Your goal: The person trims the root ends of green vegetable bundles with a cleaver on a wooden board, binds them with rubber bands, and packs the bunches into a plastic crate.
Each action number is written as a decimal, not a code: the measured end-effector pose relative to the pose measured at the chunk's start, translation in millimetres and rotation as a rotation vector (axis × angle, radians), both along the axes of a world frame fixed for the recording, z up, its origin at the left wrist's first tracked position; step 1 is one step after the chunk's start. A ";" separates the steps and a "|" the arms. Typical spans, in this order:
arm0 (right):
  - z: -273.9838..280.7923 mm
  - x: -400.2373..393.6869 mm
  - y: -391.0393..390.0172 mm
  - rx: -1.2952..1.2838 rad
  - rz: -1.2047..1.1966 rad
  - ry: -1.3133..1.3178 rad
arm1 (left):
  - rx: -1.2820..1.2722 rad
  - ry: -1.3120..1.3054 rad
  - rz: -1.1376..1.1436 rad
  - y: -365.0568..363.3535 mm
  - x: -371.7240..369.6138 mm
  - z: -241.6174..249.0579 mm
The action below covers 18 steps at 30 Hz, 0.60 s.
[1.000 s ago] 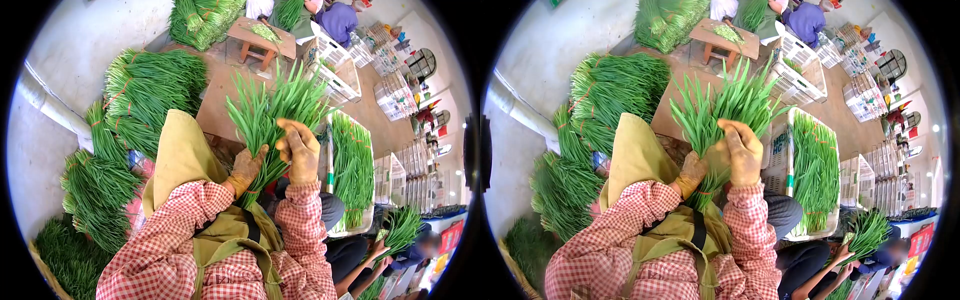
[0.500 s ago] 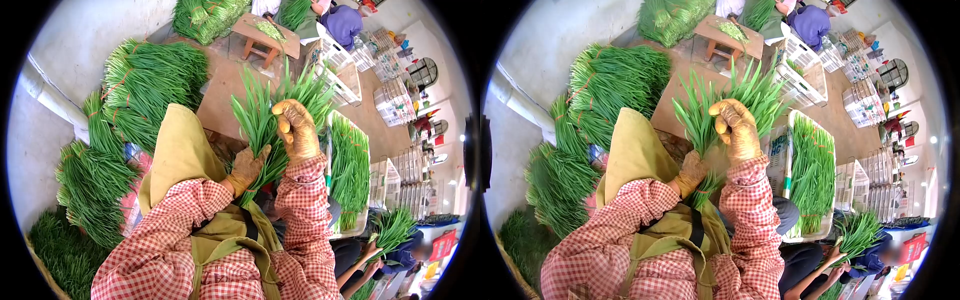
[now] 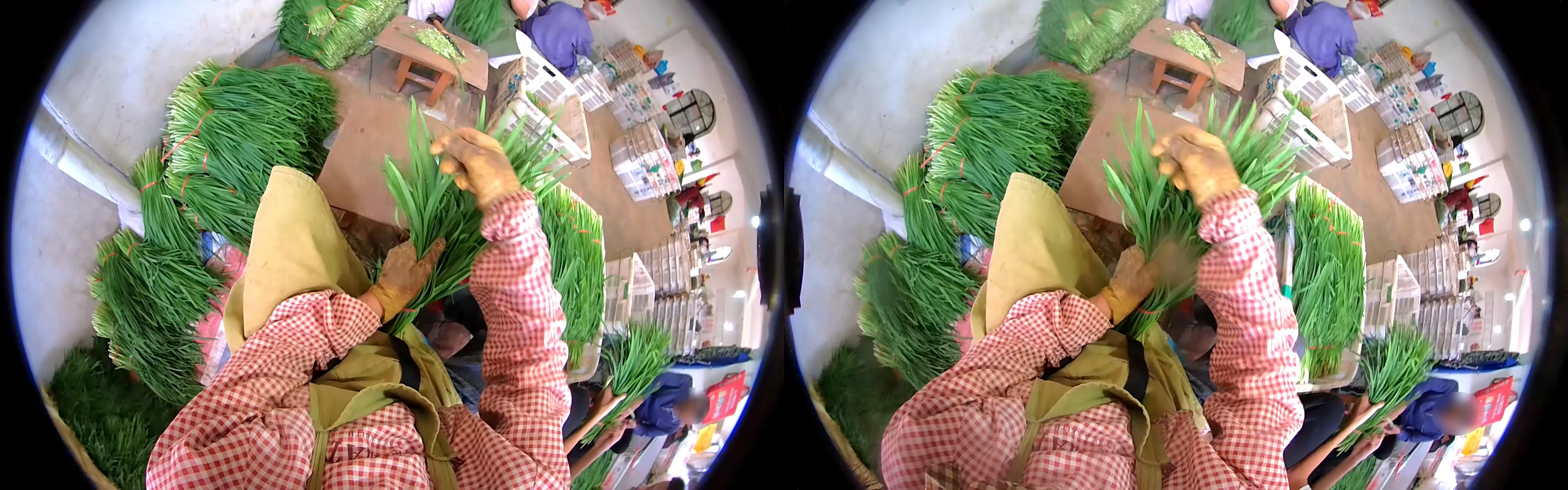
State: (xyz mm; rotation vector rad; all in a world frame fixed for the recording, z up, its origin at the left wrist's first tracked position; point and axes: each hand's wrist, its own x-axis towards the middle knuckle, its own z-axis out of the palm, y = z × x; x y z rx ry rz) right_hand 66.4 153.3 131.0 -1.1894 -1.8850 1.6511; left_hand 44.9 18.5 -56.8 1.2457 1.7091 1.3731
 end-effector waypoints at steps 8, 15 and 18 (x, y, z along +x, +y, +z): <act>58.2 53.1 -26.1 0.142 0.042 0.708 | -0.029 -0.833 0.197 16.1 -24.9 0.4; -165.4 156.3 -53.7 0.087 -0.321 0.184 | 0.138 -0.964 0.219 21.6 -34.9 -7.0; -130.3 92.4 -73.4 -0.026 -0.251 0.408 | 0.065 -0.898 0.155 13.2 -22.8 12.4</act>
